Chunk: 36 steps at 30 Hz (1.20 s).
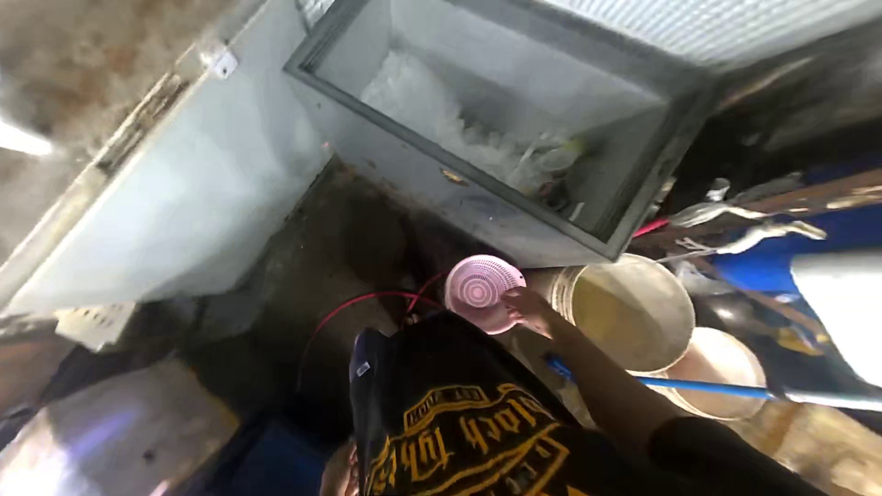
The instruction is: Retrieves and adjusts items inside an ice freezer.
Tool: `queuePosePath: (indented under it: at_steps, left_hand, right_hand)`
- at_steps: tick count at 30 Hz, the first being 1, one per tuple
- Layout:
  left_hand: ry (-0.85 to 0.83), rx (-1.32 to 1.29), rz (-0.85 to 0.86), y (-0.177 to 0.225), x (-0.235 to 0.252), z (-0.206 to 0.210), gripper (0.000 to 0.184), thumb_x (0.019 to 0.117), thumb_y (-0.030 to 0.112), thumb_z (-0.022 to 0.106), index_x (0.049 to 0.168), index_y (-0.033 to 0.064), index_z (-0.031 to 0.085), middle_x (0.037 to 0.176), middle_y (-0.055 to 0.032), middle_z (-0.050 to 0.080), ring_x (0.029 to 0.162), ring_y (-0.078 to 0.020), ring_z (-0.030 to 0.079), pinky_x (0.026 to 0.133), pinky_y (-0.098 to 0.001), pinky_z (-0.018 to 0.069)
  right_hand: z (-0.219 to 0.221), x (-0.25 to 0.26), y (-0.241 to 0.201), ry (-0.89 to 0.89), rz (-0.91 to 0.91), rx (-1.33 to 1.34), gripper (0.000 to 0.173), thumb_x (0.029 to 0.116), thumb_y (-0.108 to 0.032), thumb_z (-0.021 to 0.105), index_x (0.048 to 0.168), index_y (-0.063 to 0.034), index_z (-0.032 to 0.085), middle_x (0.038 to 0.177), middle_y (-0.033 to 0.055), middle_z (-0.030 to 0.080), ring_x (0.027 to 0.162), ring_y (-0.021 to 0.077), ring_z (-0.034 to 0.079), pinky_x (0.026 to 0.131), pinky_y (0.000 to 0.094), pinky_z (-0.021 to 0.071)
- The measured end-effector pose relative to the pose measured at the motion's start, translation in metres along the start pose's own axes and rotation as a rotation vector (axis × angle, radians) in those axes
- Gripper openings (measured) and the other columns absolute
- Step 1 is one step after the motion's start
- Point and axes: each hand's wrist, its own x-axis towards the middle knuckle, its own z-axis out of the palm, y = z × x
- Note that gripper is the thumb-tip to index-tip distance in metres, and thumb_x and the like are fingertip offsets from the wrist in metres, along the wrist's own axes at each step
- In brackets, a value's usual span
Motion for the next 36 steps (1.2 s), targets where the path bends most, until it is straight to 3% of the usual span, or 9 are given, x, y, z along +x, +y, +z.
queuePosePath:
  at_steps: [4,8,14,19,24,27,30,33,36]
  left_hand:
    - [0.176,-0.024,0.083,0.091,0.044,-0.027,0.045,0.1097,0.038,0.048,0.130,-0.0007,0.060,0.111,-0.0196,0.068,0.087,-0.0271,0.066,0.075,-0.0454,0.0563]
    - [0.221,0.075,0.249,0.202,0.096,-0.066,0.043,0.1082,0.035,0.051,0.134,0.0014,0.058,0.117,-0.0218,0.067,0.092,-0.0320,0.069,0.076,-0.0506,0.0584]
    - [0.163,0.526,0.545,0.446,0.155,-0.093,0.040,0.1030,0.029,0.062,0.130,0.0006,0.060,0.112,-0.0218,0.069,0.092,-0.0328,0.072,0.080,-0.0538,0.0609]
    - [0.086,0.857,0.845,0.700,0.102,-0.072,0.043,0.1049,0.024,0.055,0.140,-0.0005,0.055,0.130,-0.0219,0.064,0.119,-0.0330,0.064,0.104,-0.0527,0.0512]
    - [0.208,0.811,1.254,0.853,0.049,-0.031,0.042,0.1022,0.031,0.062,0.131,-0.0002,0.059,0.122,-0.0210,0.065,0.110,-0.0320,0.066,0.094,-0.0518,0.0555]
    - [0.285,1.096,1.505,0.925,0.039,0.014,0.054,0.0969,0.040,0.067,0.133,0.0008,0.060,0.130,-0.0264,0.060,0.124,-0.0434,0.058,0.104,-0.0614,0.0471]
    - [0.342,1.309,1.898,1.012,0.071,0.056,0.062,0.0950,0.053,0.059,0.133,0.0051,0.061,0.132,-0.0276,0.059,0.125,-0.0491,0.055,0.102,-0.0647,0.0449]
    - [0.217,1.492,1.747,1.069,0.096,0.092,0.066,0.0893,0.057,0.064,0.135,0.0084,0.060,0.139,-0.0260,0.054,0.133,-0.0497,0.048,0.106,-0.0701,0.0383]
    - [0.224,1.498,1.658,1.082,0.122,0.102,0.058,0.0860,0.058,0.058,0.114,0.0086,0.070,0.118,-0.0211,0.066,0.121,-0.0478,0.054,0.102,-0.0726,0.0340]
  right_hand:
    - [0.006,0.034,-0.079,-0.040,-0.183,-0.159,0.046,0.1005,-0.034,0.065,0.134,-0.0028,0.059,0.120,0.0216,0.067,0.102,0.0322,0.069,0.091,0.0511,0.0572]
    - [0.000,0.060,-0.131,0.058,-0.213,-0.138,0.047,0.1002,-0.037,0.063,0.134,-0.0048,0.060,0.120,0.0188,0.066,0.103,0.0277,0.069,0.095,0.0478,0.0566]
    - [0.009,0.072,-0.244,0.269,-0.312,0.185,0.033,0.1014,-0.026,0.061,0.125,-0.0024,0.063,0.094,0.0091,0.070,0.075,0.0166,0.069,0.072,0.0372,0.0613]
    - [0.024,0.087,-0.351,0.218,-0.432,0.071,0.033,0.0990,-0.026,0.063,0.123,-0.0036,0.066,0.102,0.0077,0.072,0.083,0.0141,0.071,0.077,0.0353,0.0618]
    - [0.002,0.125,-0.437,0.226,-0.534,0.222,0.029,0.1004,-0.019,0.059,0.121,0.0015,0.064,0.096,0.0081,0.071,0.080,0.0144,0.070,0.074,0.0347,0.0618]
    - [-0.028,0.190,-0.473,0.143,-0.488,0.044,0.036,0.1008,-0.027,0.059,0.126,-0.0021,0.062,0.102,0.0090,0.069,0.086,0.0138,0.068,0.080,0.0342,0.0592]
    - [-0.037,0.298,-0.514,-0.041,-0.360,-0.420,0.043,0.1021,-0.036,0.063,0.134,-0.0072,0.063,0.120,0.0176,0.068,0.107,0.0299,0.067,0.096,0.0512,0.0537]
    - [-0.016,0.430,-0.491,-0.012,-0.279,-0.795,0.053,0.0934,-0.028,0.073,0.144,-0.0201,0.058,0.143,0.0245,0.054,0.127,0.0433,0.056,0.099,0.0636,0.0509]
    - [0.006,0.514,-0.502,-0.022,-0.199,-0.904,0.062,0.0947,-0.028,0.072,0.153,-0.0276,0.051,0.163,0.0243,0.031,0.144,0.0505,0.036,0.110,0.0691,0.0381]
